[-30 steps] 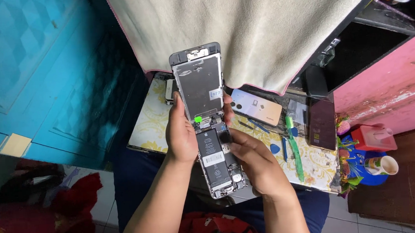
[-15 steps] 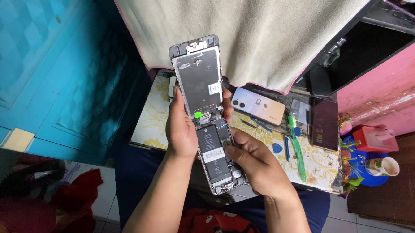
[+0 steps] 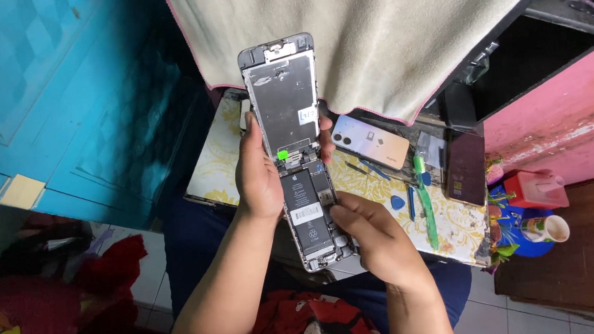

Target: The person disassembles a smartphone by prying open the casing with a green plastic tool and removing the back cover. They then reassemble the phone by aligning the casing and using a screwdriver to tighten screws on the bottom edge.

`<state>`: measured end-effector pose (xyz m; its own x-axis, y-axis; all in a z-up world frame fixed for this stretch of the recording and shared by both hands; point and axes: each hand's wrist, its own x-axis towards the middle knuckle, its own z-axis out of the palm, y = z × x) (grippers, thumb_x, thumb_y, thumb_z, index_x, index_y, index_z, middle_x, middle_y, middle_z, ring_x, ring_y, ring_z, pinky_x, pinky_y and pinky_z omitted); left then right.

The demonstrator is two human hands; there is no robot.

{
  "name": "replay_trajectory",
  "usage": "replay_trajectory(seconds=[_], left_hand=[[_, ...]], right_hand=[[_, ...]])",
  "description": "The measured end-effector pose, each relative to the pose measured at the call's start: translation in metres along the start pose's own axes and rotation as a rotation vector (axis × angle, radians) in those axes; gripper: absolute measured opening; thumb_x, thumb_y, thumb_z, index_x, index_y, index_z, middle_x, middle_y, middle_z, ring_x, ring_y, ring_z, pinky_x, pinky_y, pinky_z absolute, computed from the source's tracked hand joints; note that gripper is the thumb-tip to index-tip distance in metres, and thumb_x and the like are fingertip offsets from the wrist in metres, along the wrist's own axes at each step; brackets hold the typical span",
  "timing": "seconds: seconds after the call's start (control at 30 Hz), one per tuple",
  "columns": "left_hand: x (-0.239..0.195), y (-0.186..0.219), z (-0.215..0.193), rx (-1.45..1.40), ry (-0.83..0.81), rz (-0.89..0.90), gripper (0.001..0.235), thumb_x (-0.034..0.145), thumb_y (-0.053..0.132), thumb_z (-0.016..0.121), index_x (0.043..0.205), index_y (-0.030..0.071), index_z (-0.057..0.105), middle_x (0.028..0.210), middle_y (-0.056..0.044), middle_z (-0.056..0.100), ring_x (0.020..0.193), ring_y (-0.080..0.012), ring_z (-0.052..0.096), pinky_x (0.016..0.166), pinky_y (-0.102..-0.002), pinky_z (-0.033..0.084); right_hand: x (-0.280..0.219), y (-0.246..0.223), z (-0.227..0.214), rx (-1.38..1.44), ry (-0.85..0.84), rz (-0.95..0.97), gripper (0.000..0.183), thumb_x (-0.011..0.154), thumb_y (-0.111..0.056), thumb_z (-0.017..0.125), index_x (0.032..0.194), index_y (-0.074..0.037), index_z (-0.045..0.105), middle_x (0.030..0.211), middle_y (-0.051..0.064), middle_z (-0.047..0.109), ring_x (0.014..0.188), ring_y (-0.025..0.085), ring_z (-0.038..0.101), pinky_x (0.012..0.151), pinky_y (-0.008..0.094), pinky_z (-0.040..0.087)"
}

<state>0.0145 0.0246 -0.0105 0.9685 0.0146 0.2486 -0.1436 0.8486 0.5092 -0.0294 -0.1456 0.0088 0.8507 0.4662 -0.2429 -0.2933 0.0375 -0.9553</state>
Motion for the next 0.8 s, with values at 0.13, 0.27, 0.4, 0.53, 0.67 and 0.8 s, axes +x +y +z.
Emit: replay_trajectory(seconds=[0.13,0.27,0.4,0.53,0.67,0.8], left_hand=[[0.0,0.0,0.001,0.023,0.024,-0.006,0.072,0.106,0.057,0.035,0.128,-0.007,0.062,0.112,-0.022,0.071,0.089,-0.0297,0.068,0.077,-0.04,0.057],[0.002,0.003,0.005,0.02,0.005,0.021,0.07,0.107,0.056,0.035,0.126,-0.006,0.063,0.111,-0.021,0.071,0.087,-0.0295,0.067,0.075,-0.039,0.055],[0.005,0.005,0.003,-0.02,-0.01,0.026,0.069,0.107,0.056,0.036,0.124,-0.005,0.065,0.11,-0.02,0.071,0.088,-0.0297,0.067,0.075,-0.039,0.055],[0.007,0.008,0.004,0.012,0.029,0.039,0.07,0.106,0.055,0.036,0.119,-0.007,0.065,0.109,-0.021,0.071,0.085,-0.0297,0.067,0.073,-0.04,0.056],[0.012,0.014,0.001,-0.006,0.047,0.073,0.073,0.105,0.056,0.036,0.115,-0.009,0.068,0.111,-0.022,0.072,0.085,-0.0297,0.068,0.072,-0.041,0.054],[0.012,0.016,-0.002,0.001,0.08,0.078,0.072,0.105,0.057,0.036,0.12,-0.007,0.066,0.111,-0.023,0.072,0.086,-0.0318,0.07,0.072,-0.042,0.056]], right_hand=[[-0.001,0.005,-0.001,-0.014,-0.004,-0.032,0.026,0.104,-0.016,0.052,0.107,0.002,0.071,0.089,0.009,0.073,0.074,0.015,0.061,0.065,0.03,0.047],[-0.003,0.011,-0.005,0.048,-0.067,-0.069,0.036,0.099,-0.016,0.053,0.126,0.003,0.065,0.115,0.011,0.072,0.098,0.02,0.064,0.084,0.034,0.049],[-0.005,-0.002,0.005,0.059,-0.191,-0.172,0.039,0.103,-0.014,0.052,0.138,0.001,0.059,0.124,0.011,0.071,0.105,0.021,0.066,0.089,0.035,0.051],[-0.005,-0.001,0.005,-0.009,-0.196,-0.226,0.046,0.104,-0.016,0.052,0.148,-0.002,0.051,0.146,0.011,0.062,0.135,0.023,0.058,0.11,0.038,0.044],[-0.01,0.005,0.004,0.082,-0.192,-0.154,0.049,0.101,-0.021,0.055,0.141,0.007,0.051,0.123,0.019,0.069,0.099,0.026,0.067,0.091,0.037,0.055],[-0.011,0.003,0.01,-0.005,-0.192,-0.128,0.039,0.102,-0.021,0.051,0.13,0.005,0.056,0.105,0.02,0.077,0.07,0.027,0.078,0.075,0.033,0.063]])
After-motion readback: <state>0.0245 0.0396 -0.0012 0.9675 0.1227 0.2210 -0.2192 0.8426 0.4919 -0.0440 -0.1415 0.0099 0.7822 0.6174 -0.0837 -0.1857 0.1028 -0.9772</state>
